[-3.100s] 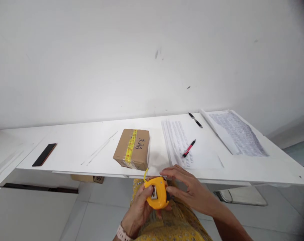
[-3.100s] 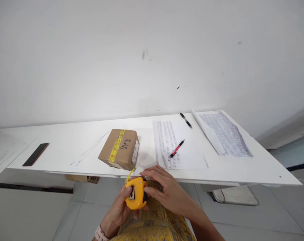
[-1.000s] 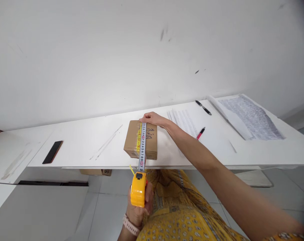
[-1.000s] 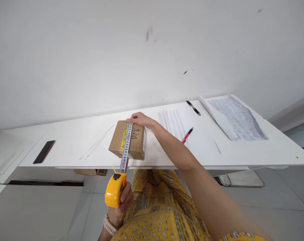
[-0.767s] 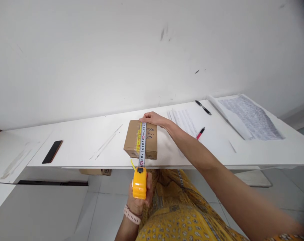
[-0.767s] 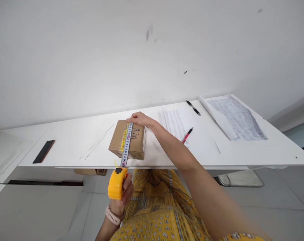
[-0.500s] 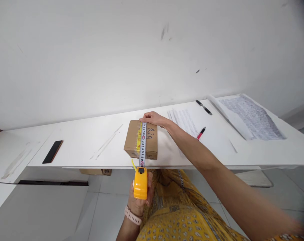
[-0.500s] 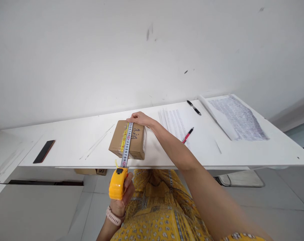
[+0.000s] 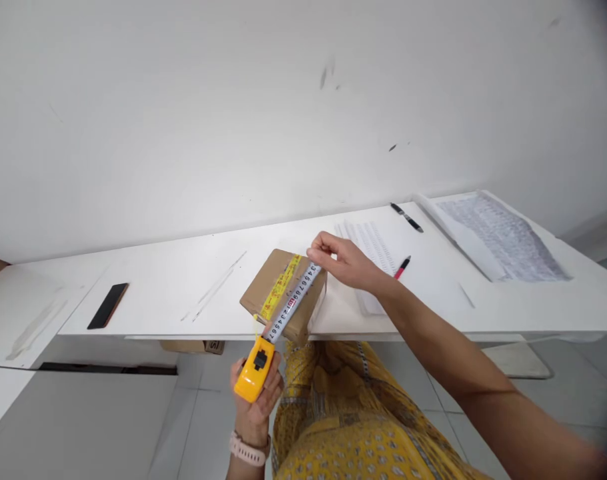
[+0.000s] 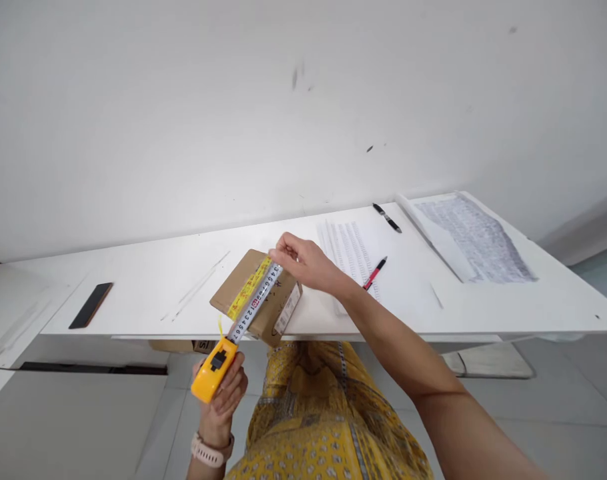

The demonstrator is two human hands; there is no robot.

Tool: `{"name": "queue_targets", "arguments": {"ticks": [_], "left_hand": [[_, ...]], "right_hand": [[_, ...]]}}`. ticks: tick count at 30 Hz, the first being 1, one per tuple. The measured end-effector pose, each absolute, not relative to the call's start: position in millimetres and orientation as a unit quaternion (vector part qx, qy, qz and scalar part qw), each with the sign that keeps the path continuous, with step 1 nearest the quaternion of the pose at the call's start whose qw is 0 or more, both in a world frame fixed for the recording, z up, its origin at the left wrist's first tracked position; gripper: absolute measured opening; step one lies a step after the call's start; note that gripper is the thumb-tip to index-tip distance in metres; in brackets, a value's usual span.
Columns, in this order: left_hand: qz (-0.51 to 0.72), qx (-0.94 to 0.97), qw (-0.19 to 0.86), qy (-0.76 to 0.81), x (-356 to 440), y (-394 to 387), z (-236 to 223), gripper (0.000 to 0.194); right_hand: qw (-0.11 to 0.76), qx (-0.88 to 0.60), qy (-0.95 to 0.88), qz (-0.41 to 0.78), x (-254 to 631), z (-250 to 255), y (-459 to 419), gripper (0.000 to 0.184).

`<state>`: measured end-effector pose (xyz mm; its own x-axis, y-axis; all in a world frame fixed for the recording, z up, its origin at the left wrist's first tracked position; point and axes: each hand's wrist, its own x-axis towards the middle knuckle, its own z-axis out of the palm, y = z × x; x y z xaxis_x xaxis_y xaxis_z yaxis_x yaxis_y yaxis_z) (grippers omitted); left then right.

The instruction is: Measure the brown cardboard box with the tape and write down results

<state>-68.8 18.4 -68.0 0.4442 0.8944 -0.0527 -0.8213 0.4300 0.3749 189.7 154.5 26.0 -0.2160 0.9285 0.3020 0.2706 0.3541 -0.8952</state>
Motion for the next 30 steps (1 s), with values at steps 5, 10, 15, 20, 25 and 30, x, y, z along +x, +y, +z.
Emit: {"name": "queue_targets", "arguments": {"ticks": [5,10,15,20,25,30], "left_hand": [[0.490,0.231,0.825,0.162,-104.3,18.5,-56.1,0.057],[0.448,0.261,0.831,0.201,-116.6,13.4,-58.4,0.077],[0.409,0.237,0.851,0.228,-73.9,20.4,-61.7,0.078],[0.380,0.229,0.866,0.233,-25.9,34.7,-58.1,0.069],[0.353,0.242,0.877,0.218,-46.6,42.8,-40.5,0.052],[0.318,0.167,0.906,0.225,-112.2,73.7,-17.2,0.038]], "right_hand": [[0.481,-0.450,-0.624,0.420,189.5,-5.0,104.1,0.032],[0.502,-0.501,-0.568,0.418,188.1,-31.6,72.3,0.034],[0.531,-0.555,-0.521,0.371,212.1,-39.2,67.1,0.035],[0.579,-0.592,-0.475,0.297,252.6,-32.8,65.6,0.033],[0.590,-0.576,-0.476,0.306,256.7,-26.5,57.5,0.033],[0.525,-0.574,-0.529,0.340,215.1,-34.7,73.5,0.037]]}}
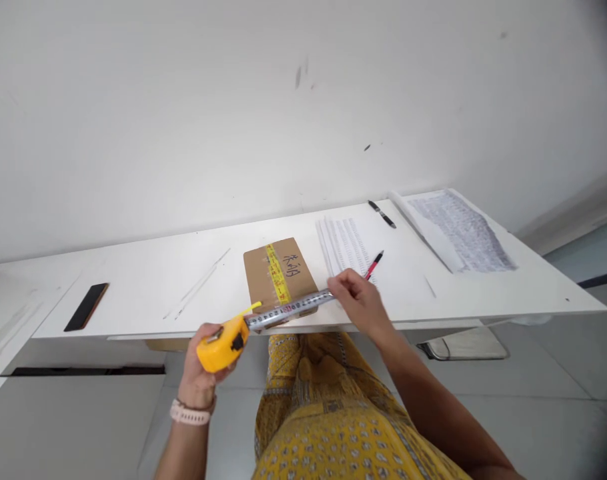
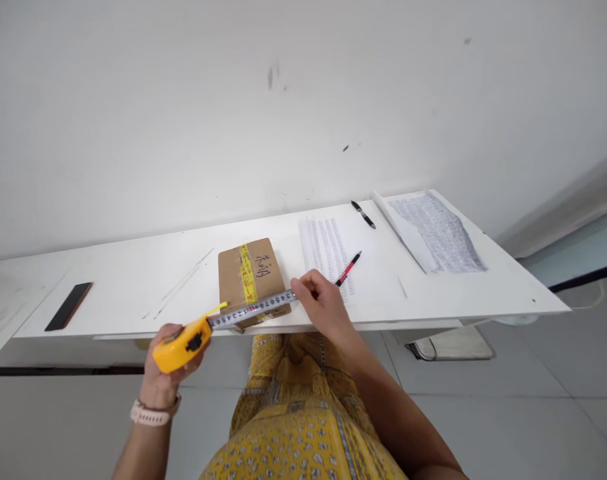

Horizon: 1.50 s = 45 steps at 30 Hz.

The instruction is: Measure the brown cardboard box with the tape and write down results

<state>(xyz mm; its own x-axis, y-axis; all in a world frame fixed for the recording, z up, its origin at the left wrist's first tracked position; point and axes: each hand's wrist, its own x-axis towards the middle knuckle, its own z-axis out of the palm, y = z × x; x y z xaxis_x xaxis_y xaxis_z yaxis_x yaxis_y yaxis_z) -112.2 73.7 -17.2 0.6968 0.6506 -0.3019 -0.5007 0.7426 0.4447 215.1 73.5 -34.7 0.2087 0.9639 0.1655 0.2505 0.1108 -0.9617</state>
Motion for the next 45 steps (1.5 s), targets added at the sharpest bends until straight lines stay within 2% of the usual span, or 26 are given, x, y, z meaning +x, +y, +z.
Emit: {"name": "queue_targets", "arguments": {"ticks": [5,11,19,25,28,33,38,41,45], "left_hand": [[0.236,0.189,0.930,0.210,-142.2,105.8,-9.9,0.044],[0.228,0.214,0.922,0.226,-141.6,113.9,-15.3,0.043],[0.261,0.202,0.926,0.183,-135.3,100.6,-37.5,0.045],[0.254,0.191,0.929,0.188,-135.3,106.4,-42.8,0.043],[0.268,0.185,0.915,0.238,-134.5,99.1,-35.9,0.040],[0.379,0.243,0.853,0.263,-119.5,48.3,-20.3,0.038],[0.319,0.293,0.872,0.228,-86.4,0.2,-39.7,0.045],[0.323,0.271,0.862,0.280,-66.9,-5.2,-56.6,0.044],[0.315,0.357,0.809,0.344,-44.7,0.7,-58.6,0.036]], "right_hand": [[0.501,-0.588,-0.535,0.343,186.9,-44.2,93.4,0.040],[0.500,-0.574,-0.546,0.349,182.1,-38.4,97.4,0.024],[0.528,-0.550,-0.515,0.392,176.9,-54.3,99.8,0.033],[0.549,-0.570,-0.479,0.380,177.5,-60.3,98.2,0.037],[0.548,-0.579,-0.478,0.368,180.7,-51.2,92.0,0.039],[0.563,-0.541,-0.498,0.378,193.6,-14.6,66.0,0.035],[0.548,-0.512,-0.543,0.379,208.4,16.1,45.1,0.031],[0.517,-0.510,-0.566,0.390,212.3,19.3,49.0,0.032],[0.478,-0.507,-0.604,0.387,211.2,16.9,59.5,0.033]]}}
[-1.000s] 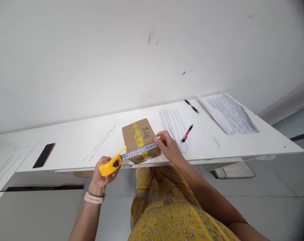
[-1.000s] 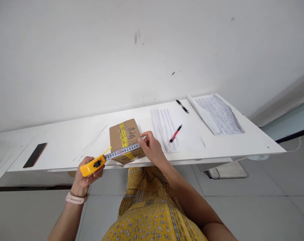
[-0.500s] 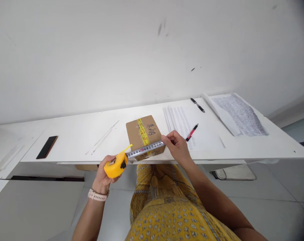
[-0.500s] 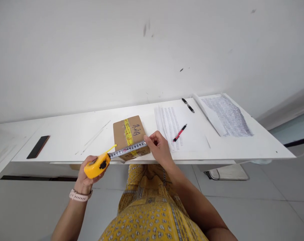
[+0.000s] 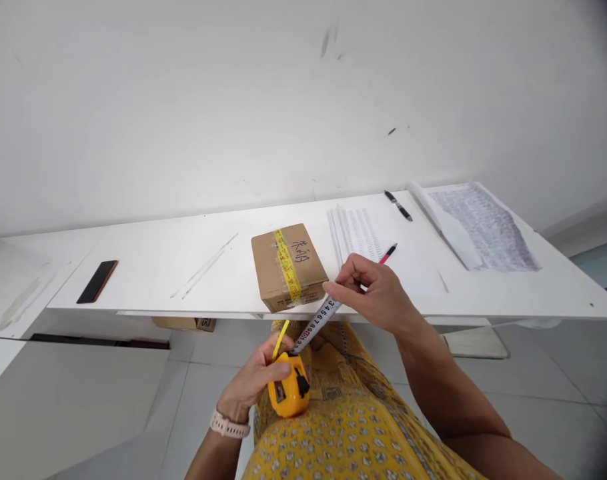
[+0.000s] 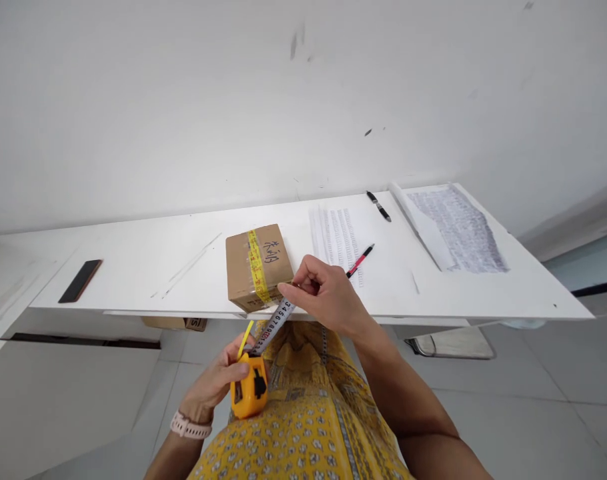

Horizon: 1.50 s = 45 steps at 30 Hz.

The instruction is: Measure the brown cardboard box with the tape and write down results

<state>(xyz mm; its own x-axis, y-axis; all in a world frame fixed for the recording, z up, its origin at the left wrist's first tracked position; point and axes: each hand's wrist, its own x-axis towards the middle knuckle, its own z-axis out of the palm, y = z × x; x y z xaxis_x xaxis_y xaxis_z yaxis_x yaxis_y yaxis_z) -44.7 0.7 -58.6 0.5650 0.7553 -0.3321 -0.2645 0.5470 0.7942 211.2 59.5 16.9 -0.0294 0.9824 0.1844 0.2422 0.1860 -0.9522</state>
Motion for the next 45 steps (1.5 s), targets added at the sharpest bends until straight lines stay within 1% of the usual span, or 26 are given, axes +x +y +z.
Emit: {"name": "queue_targets", "arguments": {"ticks": [2,5,9,11,13,14,16,18,20,22,24,27,30,32,34,36,39,42,45], "left_hand": [[0.321,0.395,0.778,0.368,-34.2,1.9,-53.9,0.031],[0.352,0.436,0.718,0.414,-19.1,-1.1,-49.9,0.031],[0.436,0.501,0.575,0.479,-4.0,-8.8,-59.3,0.032],[0.505,0.466,0.527,0.501,0.5,-11.4,-68.7,0.032],[0.576,0.389,0.492,0.524,2.2,-11.3,-78.6,0.032],[0.606,0.351,0.473,0.535,2.0,-10.1,-83.1,0.034],[0.642,0.297,0.443,0.551,-0.3,-5.2,-90.2,0.039],[0.654,0.277,0.444,0.546,-4.0,2.2,-93.7,0.040],[0.647,0.270,0.471,0.534,-7.5,10.9,-92.7,0.043],[0.635,0.258,0.505,0.524,-10.6,20.2,-86.5,0.045],[0.628,0.244,0.525,0.520,-13.9,30.6,-75.5,0.047],[0.613,0.249,0.535,0.526,-19.6,47.9,-53.5,0.047],[0.593,0.276,0.540,0.529,-21.4,62.2,-30.6,0.047],[0.614,0.290,0.518,0.520,-17.1,65.6,-18.0,0.047],[0.649,0.304,0.482,0.505,-7.7,63.5,-9.6,0.046],[0.652,0.315,0.480,0.496,5.7,58.0,-6.8,0.042],[0.599,0.312,0.551,0.490,27.6,50.5,-12.4,0.040],[0.559,0.296,0.597,0.494,42.3,48.7,-24.2,0.042],[0.548,0.278,0.606,0.505,46.2,49.6,-35.5,0.042]], "right_hand": [[0.462,-0.501,-0.619,0.391,209.8,17.1,62.0,0.034],[0.453,-0.492,-0.629,0.395,209.5,18.7,63.4,0.035],[0.464,-0.458,-0.639,0.408,214.1,11.5,69.4,0.029],[0.489,-0.459,-0.625,0.400,217.5,-1.9,74.9,0.032],[0.507,-0.496,-0.600,0.369,220.4,-22.2,80.3,0.039],[0.504,-0.524,-0.591,0.351,221.2,-33.9,82.3,0.043],[0.472,-0.567,-0.593,0.324,221.0,-57.5,83.7,0.050],[0.440,-0.573,-0.615,0.317,218.0,-76.1,81.8,0.057],[0.433,-0.544,-0.643,0.321,213.1,-85.1,78.4,0.063],[0.443,-0.505,-0.671,0.313,207.6,-82.3,75.7,0.067],[0.458,-0.477,-0.692,0.290,202.9,-69.7,75.9,0.067],[0.475,-0.475,-0.698,0.249,197.5,-43.6,85.3,0.057],[0.517,-0.524,-0.660,0.149,193.4,-24.3,106.6,0.040],[0.557,-0.543,-0.625,0.060,192.2,-17.8,124.2,0.030],[0.591,-0.526,-0.611,0.018,192.5,-14.8,140.1,0.027],[0.610,-0.487,-0.624,0.049,193.4,-13.3,151.1,0.021],[0.608,-0.445,-0.647,0.120,193.3,-12.1,156.7,0.013],[0.602,-0.444,-0.654,0.110,192.5,-12.2,154.2,0.012],[0.597,-0.435,-0.669,0.081,192.6,-13.0,151.0,0.014]]}}
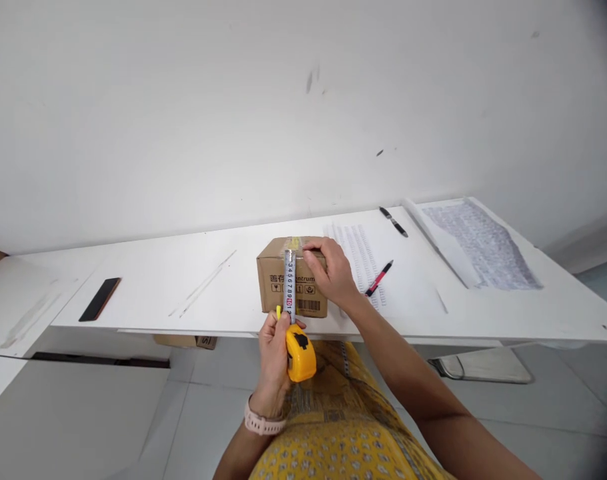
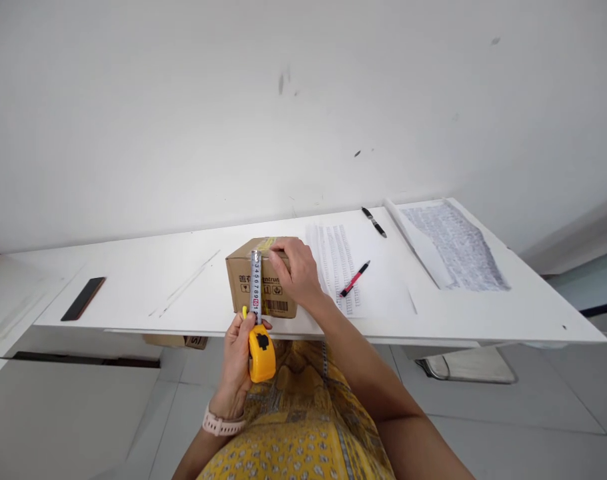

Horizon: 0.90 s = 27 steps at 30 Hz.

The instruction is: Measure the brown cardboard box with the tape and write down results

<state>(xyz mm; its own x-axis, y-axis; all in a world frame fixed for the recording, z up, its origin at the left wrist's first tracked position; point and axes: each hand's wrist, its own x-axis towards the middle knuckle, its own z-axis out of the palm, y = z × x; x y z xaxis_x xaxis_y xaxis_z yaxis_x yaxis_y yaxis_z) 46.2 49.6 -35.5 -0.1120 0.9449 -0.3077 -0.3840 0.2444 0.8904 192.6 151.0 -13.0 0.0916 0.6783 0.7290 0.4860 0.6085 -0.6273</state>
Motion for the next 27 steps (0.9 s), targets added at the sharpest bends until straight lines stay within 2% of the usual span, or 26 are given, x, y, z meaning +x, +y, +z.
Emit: {"name": "queue_targets", "arguments": {"ticks": [4,7,14,20,27], "left_hand": [[0.542,0.266,0.610,0.513,44.8,49.0,-44.5,0.043],[0.545,0.263,0.610,0.512,44.8,48.0,-47.1,0.044],[0.554,0.280,0.584,0.523,50.5,51.3,-51.9,0.045],[0.572,0.298,0.549,0.531,56.0,51.5,-61.0,0.041],[0.563,0.299,0.585,0.502,58.3,46.1,-64.3,0.039]], "right_hand": [[0.592,-0.390,-0.703,0.066,192.0,-13.2,152.4,0.027],[0.592,-0.366,-0.715,0.072,192.0,-13.9,156.4,0.030],[0.579,-0.354,-0.729,0.091,197.5,-13.5,160.4,0.027],[0.589,-0.405,-0.689,0.119,187.4,-4.7,158.4,0.017],[0.596,-0.440,-0.659,0.128,183.0,2.7,159.4,0.016]]}}
